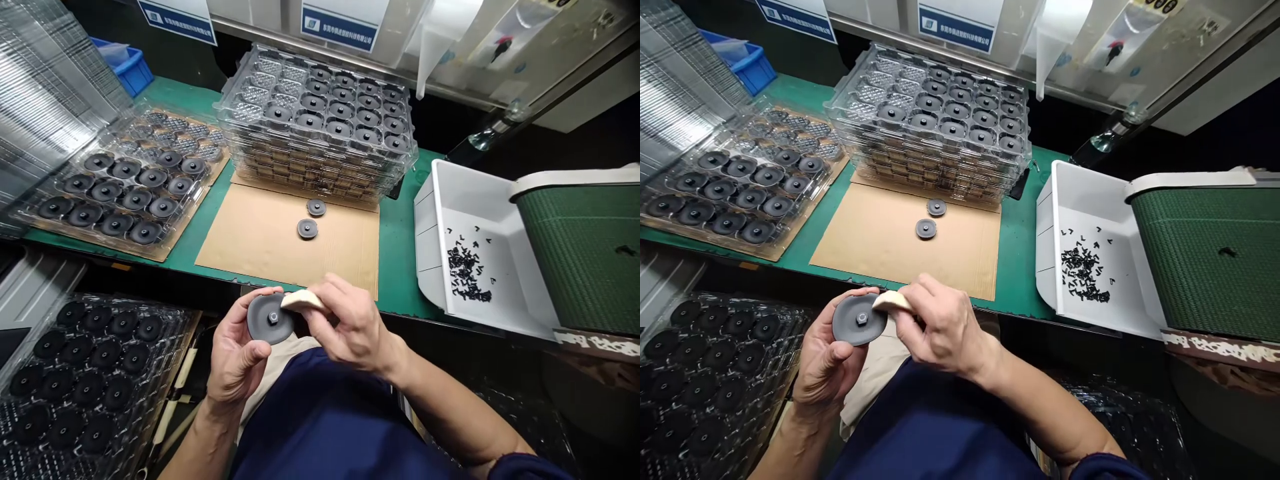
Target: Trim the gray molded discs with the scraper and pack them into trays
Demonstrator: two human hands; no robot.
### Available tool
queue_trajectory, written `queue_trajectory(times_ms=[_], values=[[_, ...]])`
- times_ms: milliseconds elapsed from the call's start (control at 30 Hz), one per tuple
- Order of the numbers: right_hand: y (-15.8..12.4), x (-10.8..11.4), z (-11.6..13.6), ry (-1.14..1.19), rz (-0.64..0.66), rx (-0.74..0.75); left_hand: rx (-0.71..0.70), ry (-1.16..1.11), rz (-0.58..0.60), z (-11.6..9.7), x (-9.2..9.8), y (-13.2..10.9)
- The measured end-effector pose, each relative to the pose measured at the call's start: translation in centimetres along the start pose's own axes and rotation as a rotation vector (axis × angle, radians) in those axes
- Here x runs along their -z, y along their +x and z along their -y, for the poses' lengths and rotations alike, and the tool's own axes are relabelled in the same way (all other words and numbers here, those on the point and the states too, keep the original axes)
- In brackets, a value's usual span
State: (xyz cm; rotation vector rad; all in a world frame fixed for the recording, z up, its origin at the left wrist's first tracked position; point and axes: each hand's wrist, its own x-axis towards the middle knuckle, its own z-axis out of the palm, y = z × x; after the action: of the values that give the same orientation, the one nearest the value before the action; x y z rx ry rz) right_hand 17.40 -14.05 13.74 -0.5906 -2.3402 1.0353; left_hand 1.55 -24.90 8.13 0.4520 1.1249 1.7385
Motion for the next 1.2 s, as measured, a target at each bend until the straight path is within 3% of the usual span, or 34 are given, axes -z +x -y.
queue_trajectory(times_ms=[133, 233, 367, 500, 733, 900, 1033, 1200], values=[[0.0, 0.6, 0.2, 0.054, 0.081, 0.04, 0.052, -0.039, 0.039, -0.3, -0.1, -0.3], [-0.1, 0.9, 0.5, -0.028, 0.03, 0.015, 0.069, -0.058, 0.066, -0.5, -0.2, -0.4], [-0.1, 0.9, 0.4, -0.002, 0.086, 0.018, 0.114, -0.081, 0.075, -0.8, -0.3, -0.6], [0.2, 0.7, -1.5, -0.096, -0.054, -0.072, 0.085, -0.081, 0.089, -0.7, 0.0, -0.7], [-0.2, 0.5, -2.9, 0.181, -0.076, -0.147, 0.13, -0.191, 0.044, -0.7, 0.1, -0.6], [-0.7, 0.1, -2.1, 0.216, -0.103, -0.218, 0.18, -0.21, -0.06, -0.5, -0.5, -0.9], [-1.2, -1.2, -2.4, 0.337, -0.102, -0.35, 0.304, -0.137, -0.223, 1.2, -1.2, -0.9], [-2.6, -3.5, -3.2, 0.474, -0.057, -0.521, 0.15, -0.1, -0.442, 2.9, -1.1, -0.3]])
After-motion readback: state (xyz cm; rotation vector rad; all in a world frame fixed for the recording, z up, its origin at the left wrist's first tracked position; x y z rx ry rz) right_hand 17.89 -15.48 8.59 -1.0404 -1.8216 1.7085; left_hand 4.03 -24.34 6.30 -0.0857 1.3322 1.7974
